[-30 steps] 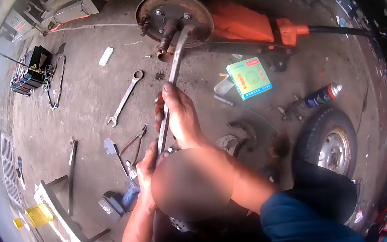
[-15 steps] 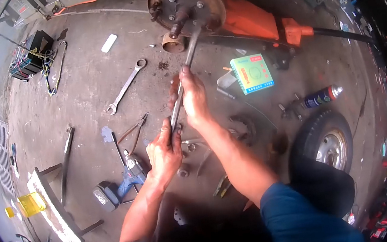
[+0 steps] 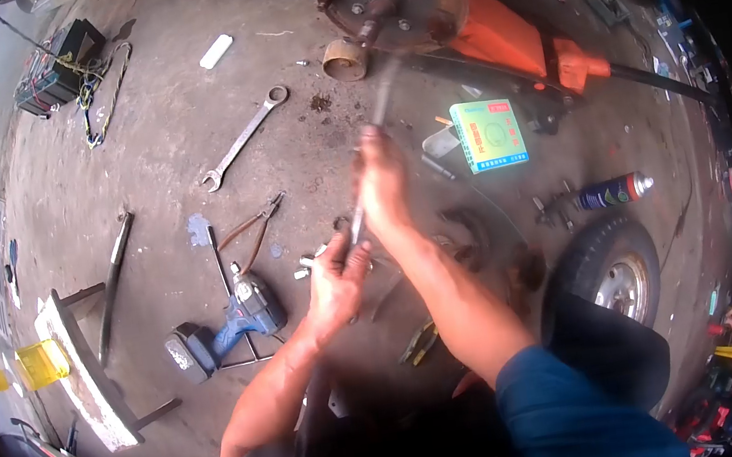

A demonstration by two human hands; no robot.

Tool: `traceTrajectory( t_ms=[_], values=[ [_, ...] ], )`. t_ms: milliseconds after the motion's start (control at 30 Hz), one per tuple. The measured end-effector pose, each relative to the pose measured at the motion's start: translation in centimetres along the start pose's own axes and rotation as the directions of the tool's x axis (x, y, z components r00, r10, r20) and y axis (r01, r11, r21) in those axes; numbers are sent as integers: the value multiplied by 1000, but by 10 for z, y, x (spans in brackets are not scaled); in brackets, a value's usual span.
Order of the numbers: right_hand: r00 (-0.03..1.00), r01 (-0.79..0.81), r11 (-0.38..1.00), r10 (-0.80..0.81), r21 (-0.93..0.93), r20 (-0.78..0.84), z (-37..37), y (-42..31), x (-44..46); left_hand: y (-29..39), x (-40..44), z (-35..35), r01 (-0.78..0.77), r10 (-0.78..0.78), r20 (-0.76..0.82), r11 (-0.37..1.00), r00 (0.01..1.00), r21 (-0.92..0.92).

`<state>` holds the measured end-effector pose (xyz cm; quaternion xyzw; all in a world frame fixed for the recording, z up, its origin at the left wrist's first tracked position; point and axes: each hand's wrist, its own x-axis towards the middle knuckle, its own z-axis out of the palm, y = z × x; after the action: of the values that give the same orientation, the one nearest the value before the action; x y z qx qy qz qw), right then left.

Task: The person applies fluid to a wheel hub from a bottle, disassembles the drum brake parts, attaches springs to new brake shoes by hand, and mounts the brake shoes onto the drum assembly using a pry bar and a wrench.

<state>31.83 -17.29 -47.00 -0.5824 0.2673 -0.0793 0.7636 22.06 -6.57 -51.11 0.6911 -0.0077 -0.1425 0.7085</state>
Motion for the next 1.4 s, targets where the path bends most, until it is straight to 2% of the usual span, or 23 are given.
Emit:
traceTrajectory(
  t_ms=[100, 200, 267, 300, 400, 433, 500, 533, 567, 633, 667, 733, 800, 867, 967, 1000, 1100, 1200, 1267, 1300, 1333, 1367, 1400],
  values=[
    [999, -27, 998, 24, -54, -47, 4, -11, -6, 20, -3, -9, 34, -33, 37, 999, 999, -10],
    [992, 55, 986, -36, -155, 125, 26, -23, -2, 61, 2, -16, 179, -182, -32, 980, 983, -86],
    [990, 38, 988, -16, -151, 141, 27, -29, 6, 62, 7, -14, 259, -263, 2, 952, 965, -162],
    [988, 46, 990, -25, -134, 153, 24, -29, 8, 51, 5, -8, 218, -221, 6, 956, 975, -194],
    [999, 32, 995, -32, -94, 2, 3, -10, 5, 36, -2, 5, 71, -74, -5, 974, 997, -217],
    [999, 25, 995, -29, -93, -43, 1, -9, 0, 36, -4, 1, 124, -122, 22, 971, 992, -204],
    [1000, 23, 991, -23, -132, -4, 6, -6, -3, 35, -5, -6, 226, -216, 75, 958, 974, -175],
    [999, 27, 988, -24, -150, 23, 14, -8, -2, 39, -9, -5, 228, -229, 26, 941, 973, -252],
    [992, 88, 970, -65, -225, 107, 22, -13, -4, 47, -8, -6, 189, -201, -24, 952, 979, -240],
    [987, 109, 958, -72, -265, 145, 40, -25, 4, 59, 1, -11, 118, -142, -112, 973, 983, -198],
    [988, 78, 969, -44, -235, 147, 38, -24, 6, 54, 9, -10, 129, -155, -91, 962, 984, -240],
    [986, 26, 983, 5, -180, 169, 34, -24, 10, 43, 5, -5, 162, -177, -74, 972, 982, -167],
    [998, 9, 990, 0, -140, 65, 15, -6, 9, 34, -1, -2, 128, -134, -70, 989, 989, -78],
    [1000, -21, 996, 21, -87, -3, 13, -4, 3, 32, -2, -7, 122, -128, -65, 989, 990, -83],
    [996, -51, 990, 60, -132, 61, 23, -8, 4, 29, -9, -7, 106, -118, -117, 989, 986, -105],
    [991, -12, 988, 32, -155, 126, 31, -9, 5, 29, -3, -9, 76, -93, -157, 991, 983, -109],
    [980, 56, 980, -17, -189, 198, 50, -29, 4, 61, 7, -21, 119, -125, -159, 992, 979, -50],
    [977, 76, 973, -30, -217, 211, 46, -28, 15, 44, 14, -11, 169, -186, -96, 973, 978, -159],
    [994, 18, 974, 6, -225, 105, 32, -20, 9, 39, 7, -4, 224, -245, -47, 937, 968, -268],
    [998, -20, 972, 32, -232, 48, 20, -11, 6, 37, 3, -6, 216, -228, -22, 944, 973, -249],
    [1000, 16, 974, -11, -225, 22, 16, -7, 3, 37, -1, -9, 210, -215, 3, 950, 977, -232],
    [998, 7, 978, 7, -210, 66, 17, -6, 6, 37, -2, -12, 197, -196, 25, 956, 980, -217],
    [995, -11, 980, 31, -197, 98, 14, -6, 6, 39, -3, -15, 335, -315, 113, 893, 942, -300]
  ],
)
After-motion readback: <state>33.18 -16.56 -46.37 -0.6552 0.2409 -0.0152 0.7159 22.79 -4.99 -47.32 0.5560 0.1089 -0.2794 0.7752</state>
